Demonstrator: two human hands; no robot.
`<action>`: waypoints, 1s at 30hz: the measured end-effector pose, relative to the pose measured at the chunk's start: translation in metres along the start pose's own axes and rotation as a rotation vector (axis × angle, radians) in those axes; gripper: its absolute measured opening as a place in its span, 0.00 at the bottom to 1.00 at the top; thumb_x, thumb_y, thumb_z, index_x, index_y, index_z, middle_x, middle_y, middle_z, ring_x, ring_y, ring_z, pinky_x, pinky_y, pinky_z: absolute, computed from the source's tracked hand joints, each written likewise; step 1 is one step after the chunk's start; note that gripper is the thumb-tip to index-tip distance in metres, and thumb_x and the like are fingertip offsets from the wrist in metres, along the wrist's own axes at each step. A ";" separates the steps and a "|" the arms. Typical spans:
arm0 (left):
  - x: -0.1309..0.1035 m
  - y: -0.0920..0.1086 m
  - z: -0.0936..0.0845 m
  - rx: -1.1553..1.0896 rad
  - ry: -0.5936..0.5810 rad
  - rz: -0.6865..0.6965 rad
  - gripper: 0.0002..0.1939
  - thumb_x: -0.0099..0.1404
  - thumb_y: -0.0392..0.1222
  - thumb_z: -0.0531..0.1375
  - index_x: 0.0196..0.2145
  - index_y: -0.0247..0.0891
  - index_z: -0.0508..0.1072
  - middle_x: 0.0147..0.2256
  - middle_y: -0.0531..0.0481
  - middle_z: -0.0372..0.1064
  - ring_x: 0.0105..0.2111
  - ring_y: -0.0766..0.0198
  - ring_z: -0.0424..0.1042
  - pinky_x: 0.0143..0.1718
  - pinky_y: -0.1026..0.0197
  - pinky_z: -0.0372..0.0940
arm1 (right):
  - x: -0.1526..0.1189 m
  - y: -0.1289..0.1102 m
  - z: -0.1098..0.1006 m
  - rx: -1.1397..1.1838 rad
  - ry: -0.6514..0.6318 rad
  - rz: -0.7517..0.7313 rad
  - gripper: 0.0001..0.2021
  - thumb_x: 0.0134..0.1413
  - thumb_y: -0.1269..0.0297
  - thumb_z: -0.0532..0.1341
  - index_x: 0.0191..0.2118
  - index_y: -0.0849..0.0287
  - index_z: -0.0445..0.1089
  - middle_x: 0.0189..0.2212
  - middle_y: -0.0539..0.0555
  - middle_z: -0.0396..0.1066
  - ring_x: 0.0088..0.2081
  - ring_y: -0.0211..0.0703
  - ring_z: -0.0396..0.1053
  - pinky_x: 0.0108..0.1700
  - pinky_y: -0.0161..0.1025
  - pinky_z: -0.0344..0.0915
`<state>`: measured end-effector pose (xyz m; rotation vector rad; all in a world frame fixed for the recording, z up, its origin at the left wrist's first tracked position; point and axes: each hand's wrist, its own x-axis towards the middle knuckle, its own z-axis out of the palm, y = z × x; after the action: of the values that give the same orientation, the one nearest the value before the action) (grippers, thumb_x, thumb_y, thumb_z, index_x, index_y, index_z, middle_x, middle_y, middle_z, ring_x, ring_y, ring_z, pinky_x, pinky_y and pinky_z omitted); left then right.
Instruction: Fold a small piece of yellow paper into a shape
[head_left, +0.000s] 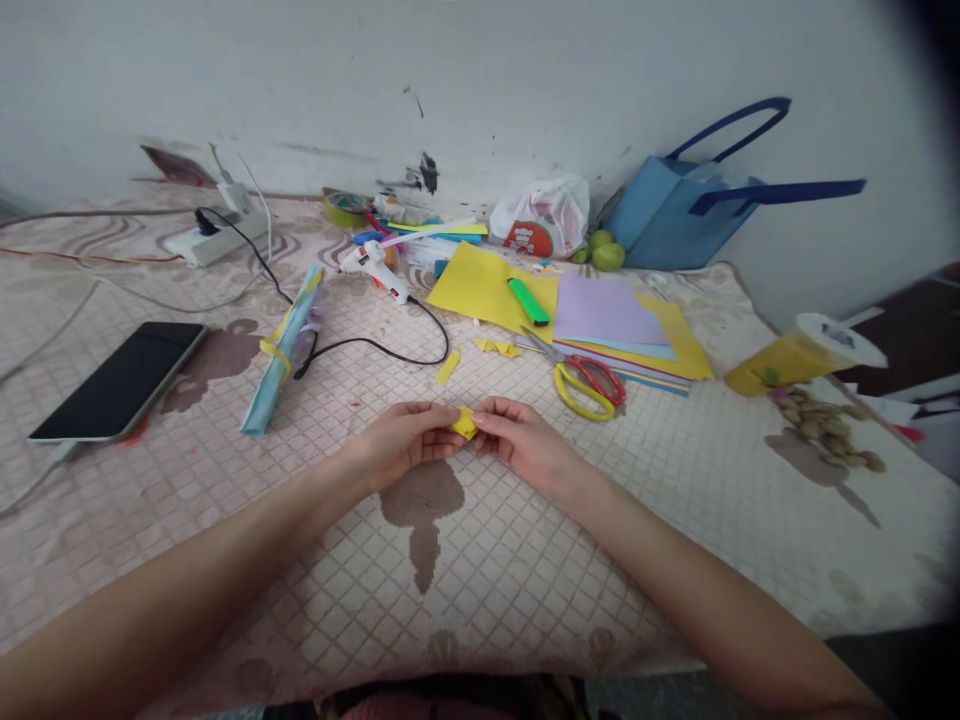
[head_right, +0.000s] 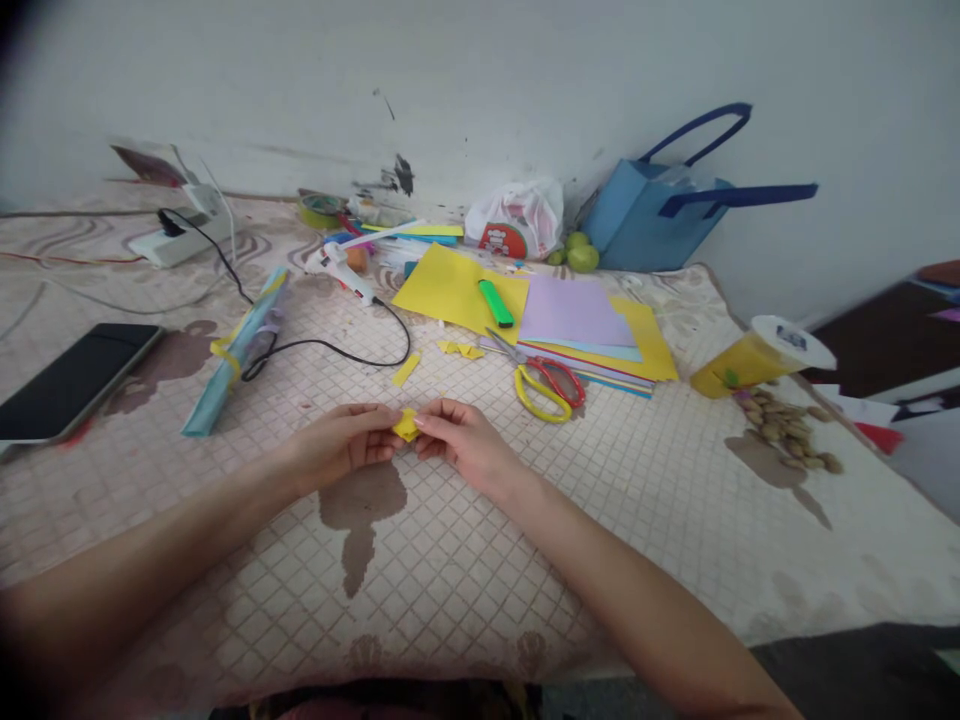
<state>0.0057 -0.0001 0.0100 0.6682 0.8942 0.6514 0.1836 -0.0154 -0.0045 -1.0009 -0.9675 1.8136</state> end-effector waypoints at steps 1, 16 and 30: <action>0.000 0.001 0.001 -0.017 0.004 -0.014 0.04 0.57 0.34 0.64 0.30 0.29 0.75 0.25 0.47 0.74 0.26 0.69 0.72 0.29 0.68 0.68 | 0.001 0.000 0.000 0.009 -0.002 0.008 0.09 0.46 0.63 0.68 0.27 0.61 0.69 0.22 0.47 0.70 0.24 0.32 0.67 0.29 0.32 0.64; -0.003 -0.001 -0.001 0.347 0.065 0.324 0.11 0.54 0.44 0.67 0.27 0.33 0.72 0.24 0.52 0.71 0.25 0.70 0.68 0.30 0.66 0.63 | -0.003 0.001 0.002 -0.035 0.031 -0.136 0.06 0.48 0.64 0.67 0.29 0.60 0.70 0.25 0.48 0.71 0.29 0.35 0.68 0.34 0.35 0.66; -0.008 -0.008 -0.003 0.451 0.066 0.646 0.08 0.60 0.37 0.62 0.37 0.36 0.68 0.34 0.50 0.70 0.33 0.66 0.70 0.37 0.62 0.65 | -0.004 0.001 0.004 0.028 -0.002 -0.241 0.08 0.47 0.67 0.67 0.34 0.56 0.70 0.30 0.48 0.70 0.32 0.36 0.68 0.33 0.33 0.65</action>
<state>0.0018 -0.0103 0.0064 1.3769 0.8929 1.0607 0.1810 -0.0209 -0.0028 -0.8271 -1.0147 1.6233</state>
